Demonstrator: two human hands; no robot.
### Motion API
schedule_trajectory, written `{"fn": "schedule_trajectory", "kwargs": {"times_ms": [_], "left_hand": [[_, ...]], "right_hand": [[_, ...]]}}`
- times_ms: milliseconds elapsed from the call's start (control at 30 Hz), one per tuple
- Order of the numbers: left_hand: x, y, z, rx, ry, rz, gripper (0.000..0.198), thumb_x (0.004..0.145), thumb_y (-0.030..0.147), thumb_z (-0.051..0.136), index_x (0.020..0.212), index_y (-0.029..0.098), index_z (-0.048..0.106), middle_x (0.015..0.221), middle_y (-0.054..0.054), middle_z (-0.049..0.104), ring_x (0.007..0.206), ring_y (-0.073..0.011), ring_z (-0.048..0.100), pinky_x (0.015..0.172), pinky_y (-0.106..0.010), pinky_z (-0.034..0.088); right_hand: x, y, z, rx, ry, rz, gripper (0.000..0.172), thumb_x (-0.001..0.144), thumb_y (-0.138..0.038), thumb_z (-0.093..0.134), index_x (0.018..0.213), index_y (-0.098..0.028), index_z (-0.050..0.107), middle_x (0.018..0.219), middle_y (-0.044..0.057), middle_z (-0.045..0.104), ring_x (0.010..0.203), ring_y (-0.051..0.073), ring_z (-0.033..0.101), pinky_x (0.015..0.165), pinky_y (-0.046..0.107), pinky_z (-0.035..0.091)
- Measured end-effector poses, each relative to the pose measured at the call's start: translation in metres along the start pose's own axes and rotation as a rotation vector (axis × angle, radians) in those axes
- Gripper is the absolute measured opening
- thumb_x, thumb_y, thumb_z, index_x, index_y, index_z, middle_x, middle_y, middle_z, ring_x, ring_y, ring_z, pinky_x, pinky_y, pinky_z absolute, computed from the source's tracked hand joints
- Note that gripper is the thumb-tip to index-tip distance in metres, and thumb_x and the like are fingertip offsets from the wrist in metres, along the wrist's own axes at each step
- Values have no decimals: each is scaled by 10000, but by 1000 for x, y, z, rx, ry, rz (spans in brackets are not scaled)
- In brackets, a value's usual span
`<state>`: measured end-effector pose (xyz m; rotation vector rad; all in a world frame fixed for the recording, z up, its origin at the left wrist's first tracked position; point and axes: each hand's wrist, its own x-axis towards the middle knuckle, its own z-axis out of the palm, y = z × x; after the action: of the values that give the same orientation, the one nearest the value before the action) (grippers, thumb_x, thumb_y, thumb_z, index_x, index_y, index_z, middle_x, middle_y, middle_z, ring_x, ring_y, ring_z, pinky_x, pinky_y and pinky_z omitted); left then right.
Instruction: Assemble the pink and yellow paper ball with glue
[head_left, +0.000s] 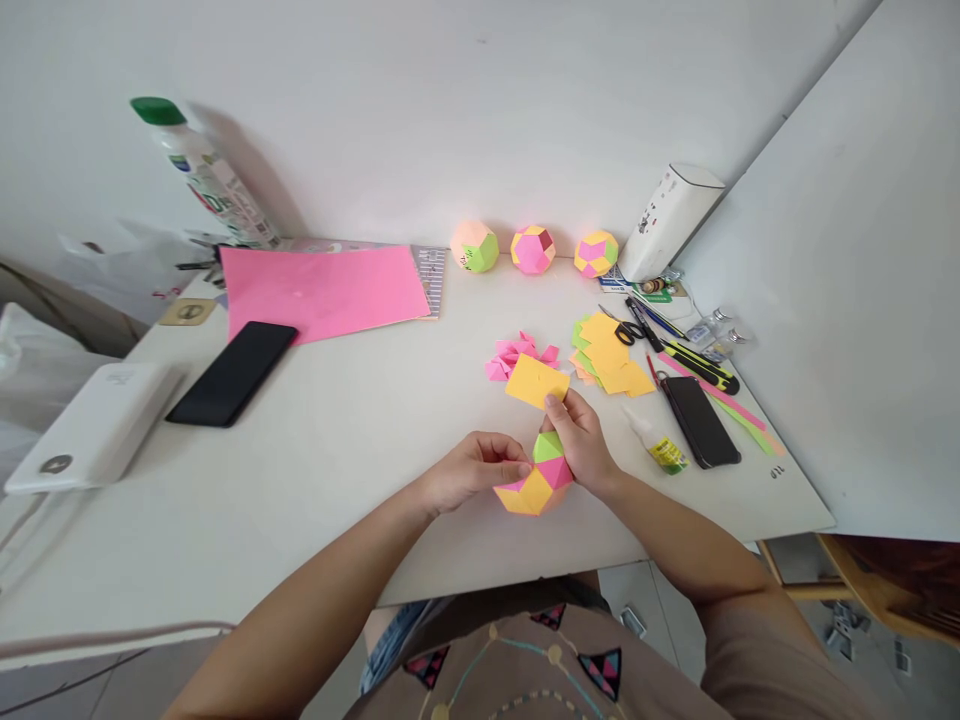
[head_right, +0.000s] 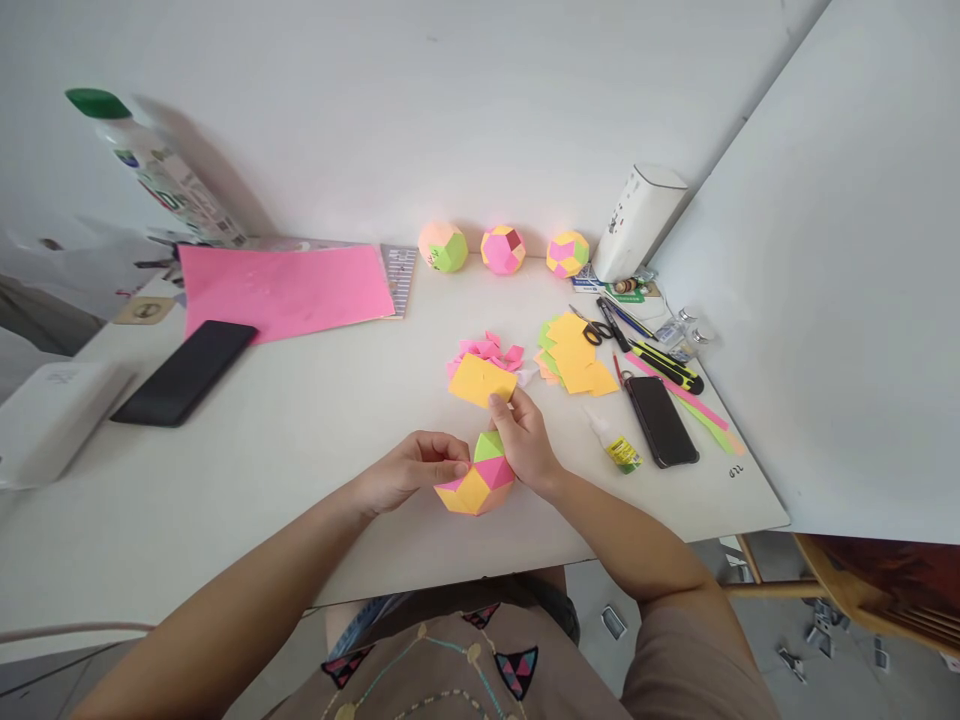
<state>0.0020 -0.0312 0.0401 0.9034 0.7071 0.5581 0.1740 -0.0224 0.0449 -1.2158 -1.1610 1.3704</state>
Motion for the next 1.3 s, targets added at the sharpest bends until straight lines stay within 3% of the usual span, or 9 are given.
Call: {"fn": "schedule_trajectory", "kwargs": {"times_ms": [567, 933, 1300], "left_hand": [[0, 1, 2, 61, -39, -56, 189, 623, 304, 761, 598, 144, 665, 585, -7, 574, 542, -105, 478, 528, -250, 360], [0, -5, 4, 25, -7, 14, 249, 607, 255, 701, 479, 150, 516, 538, 31, 446, 505, -80, 357, 493, -247, 263], [-3, -3, 4, 94, -34, 46, 289, 708, 374, 681, 589, 147, 548, 613, 11, 471, 550, -96, 409, 518, -243, 311]], "right_hand": [[-2, -1, 2, 9, -55, 21, 288, 844, -490, 553, 806, -213, 482, 504, -86, 416, 404, 64, 384, 389, 189, 346], [-3, 2, 4, 22, -100, 38, 283, 841, -481, 561, 809, -206, 499, 501, -84, 440, 408, 62, 389, 393, 186, 336], [-2, -1, 4, 14, -75, 51, 287, 834, -488, 563, 811, -209, 501, 499, -83, 444, 406, 66, 403, 393, 188, 352]]}}
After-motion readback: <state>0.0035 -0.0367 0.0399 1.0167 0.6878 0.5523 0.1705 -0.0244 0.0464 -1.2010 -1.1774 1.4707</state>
